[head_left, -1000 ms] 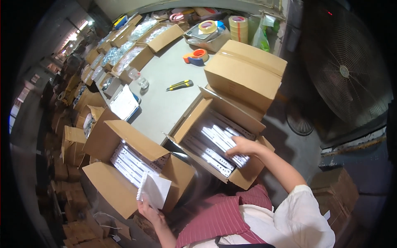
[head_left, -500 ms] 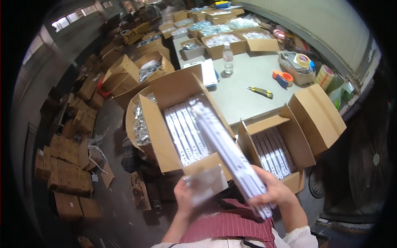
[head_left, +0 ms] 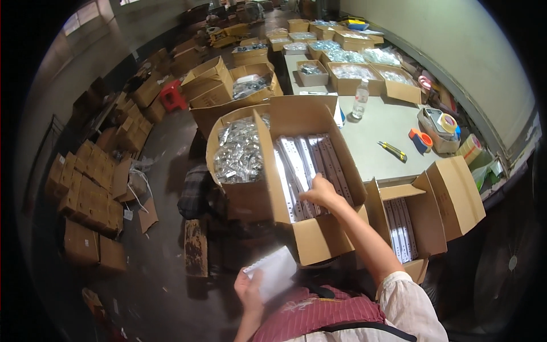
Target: The person places long metal slats into cardboard boxes, arranging them in neat stacks and including white padding material with each layer.
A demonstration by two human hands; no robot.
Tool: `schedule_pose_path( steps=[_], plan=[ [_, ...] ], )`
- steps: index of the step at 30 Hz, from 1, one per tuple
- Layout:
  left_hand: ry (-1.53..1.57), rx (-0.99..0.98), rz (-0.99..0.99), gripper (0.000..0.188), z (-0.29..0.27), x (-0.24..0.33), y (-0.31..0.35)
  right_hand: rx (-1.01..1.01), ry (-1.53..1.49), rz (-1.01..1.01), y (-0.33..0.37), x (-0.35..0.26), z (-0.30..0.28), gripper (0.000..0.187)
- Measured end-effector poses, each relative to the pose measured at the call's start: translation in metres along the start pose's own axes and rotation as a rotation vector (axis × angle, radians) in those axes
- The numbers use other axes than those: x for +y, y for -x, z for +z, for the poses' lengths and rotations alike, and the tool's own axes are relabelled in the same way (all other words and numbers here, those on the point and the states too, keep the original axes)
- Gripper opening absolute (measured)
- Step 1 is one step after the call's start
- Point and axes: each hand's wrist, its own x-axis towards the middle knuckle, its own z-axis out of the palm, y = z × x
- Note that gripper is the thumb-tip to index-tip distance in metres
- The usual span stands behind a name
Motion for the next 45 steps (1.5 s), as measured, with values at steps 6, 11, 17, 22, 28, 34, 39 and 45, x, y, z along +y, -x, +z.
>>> schedule_pose_path(
  steps=[6, 11, 17, 22, 28, 34, 39, 45],
  plan=[
    [0.081, 0.05, 0.014, 0.014, -0.003, 0.007, -0.001, -0.024, 0.311, -0.081, 0.011, -0.002, -0.008, 0.07],
    [0.105, 0.011, 0.025, 0.015, 0.006, 0.004, -0.007, 0.217, 0.437, -0.305, 0.004, 0.039, -0.006, 0.033],
    [0.064, -0.075, -0.003, 0.016, 0.01, -0.002, -0.013, 0.325, 0.495, -0.534, 0.012, 0.046, -0.004, 0.011],
    [0.072, -0.077, -0.006, 0.017, 0.024, -0.001, -0.013, 0.391, 0.34, -0.682, 0.01, 0.037, 0.008, 0.028],
    [0.071, -0.035, 0.073, 0.018, 0.032, 0.002, -0.008, 0.165, 0.12, -0.532, -0.019, 0.079, 0.011, 0.062],
    [0.088, -0.026, -0.01, 0.021, 0.024, -0.007, -0.001, -0.267, 0.518, -0.389, 0.034, 0.05, -0.029, 0.101],
    [0.163, -0.03, -0.086, 0.021, 0.033, -0.007, -0.001, -0.284, 0.524, -0.259, 0.011, 0.052, -0.02, 0.118],
    [0.123, -0.079, -0.029, 0.022, 0.043, -0.009, -0.01, -0.268, 0.533, -0.276, 0.021, 0.049, 0.002, 0.124]
  ],
)
